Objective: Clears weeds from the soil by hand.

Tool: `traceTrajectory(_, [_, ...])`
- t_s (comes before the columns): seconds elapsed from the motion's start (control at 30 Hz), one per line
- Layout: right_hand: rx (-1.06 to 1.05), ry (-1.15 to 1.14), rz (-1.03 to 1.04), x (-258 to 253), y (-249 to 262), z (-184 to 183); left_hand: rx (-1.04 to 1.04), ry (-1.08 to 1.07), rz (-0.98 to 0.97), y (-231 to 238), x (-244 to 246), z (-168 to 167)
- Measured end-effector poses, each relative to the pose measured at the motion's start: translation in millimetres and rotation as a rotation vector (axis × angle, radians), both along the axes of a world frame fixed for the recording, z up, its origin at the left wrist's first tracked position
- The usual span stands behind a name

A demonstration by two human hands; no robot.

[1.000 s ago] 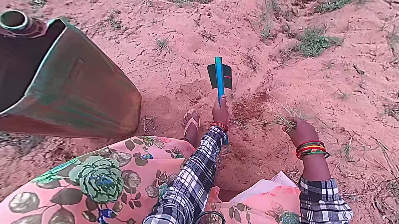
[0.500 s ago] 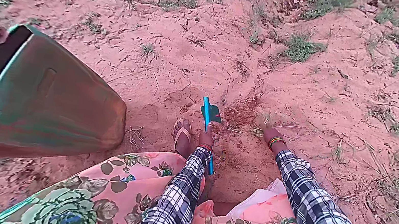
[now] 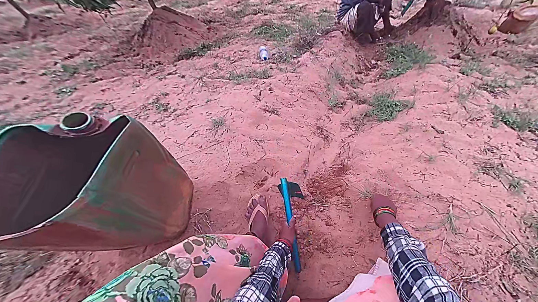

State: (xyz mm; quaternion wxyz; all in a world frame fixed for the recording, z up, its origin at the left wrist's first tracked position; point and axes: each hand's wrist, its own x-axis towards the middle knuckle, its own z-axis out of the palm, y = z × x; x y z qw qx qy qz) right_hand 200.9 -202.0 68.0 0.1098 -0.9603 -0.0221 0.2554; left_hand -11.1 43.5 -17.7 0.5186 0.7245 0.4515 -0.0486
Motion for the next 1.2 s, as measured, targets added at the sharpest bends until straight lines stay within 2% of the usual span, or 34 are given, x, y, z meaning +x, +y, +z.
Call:
traceTrajectory(0.07, [0.062,-0.041,-0.100,10,-24,16,0.006,0.011,-0.060,0,-12,-21])
traceTrajectory(0.13, [0.146,-0.098,-0.226,15,-48,34,-0.008,-0.012,-0.034,-10,-22,-30])
traceTrajectory(0.2, [0.261,-0.239,-0.345,14,-60,74,-0.024,-0.030,0.034,-21,-21,-27])
traceTrajectory(0.3, [0.500,-0.551,-0.413,-9,-64,145,-0.016,-0.001,0.076,-26,-19,-25])
traceTrajectory(0.37, [0.579,-0.657,-0.421,-34,-73,172,0.031,0.067,0.059,-25,-16,-24])
traceTrajectory(0.4, [0.595,-0.635,-0.423,-46,-81,174,0.077,0.117,0.055,-28,-14,-21])
traceTrajectory(0.5, [0.578,-0.340,-0.393,-62,-120,139,0.273,0.237,0.085,-53,-7,12])
traceTrajectory(0.57, [0.593,-0.186,-0.397,-69,-150,114,0.384,0.142,0.038,-77,-1,48])
traceTrajectory(0.63, [0.607,-0.216,-0.492,-92,-176,112,0.394,0.010,-0.136,-99,11,89])
traceTrajectory(0.77, [0.473,-0.317,-0.697,-183,-234,112,0.108,-0.294,-0.521,-164,21,169])
traceTrajectory(0.87, [0.359,-0.341,-0.843,-255,-291,79,-0.117,-0.471,-0.834,-235,15,221])
traceTrajectory(0.93, [0.333,-0.356,-0.959,-301,-324,62,-0.192,-0.501,-1.083,-286,11,245])
traceTrajectory(1.0, [0.289,-0.341,-1.037,-343,-343,57,-0.254,-0.422,-1.300,-338,1,253])
traceTrajectory(1.07, [0.283,-0.333,-1.061,-375,-350,59,-0.309,-0.253,-1.438,-384,-13,244])
traceTrajectory(1.13, [0.320,-0.356,-1.079,-392,-348,61,-0.394,-0.069,-1.494,-416,-25,222])
traceTrajectory(1.2, [0.371,-0.375,-1.080,-394,-337,63,-0.489,0.069,-1.437,-429,-38,191])
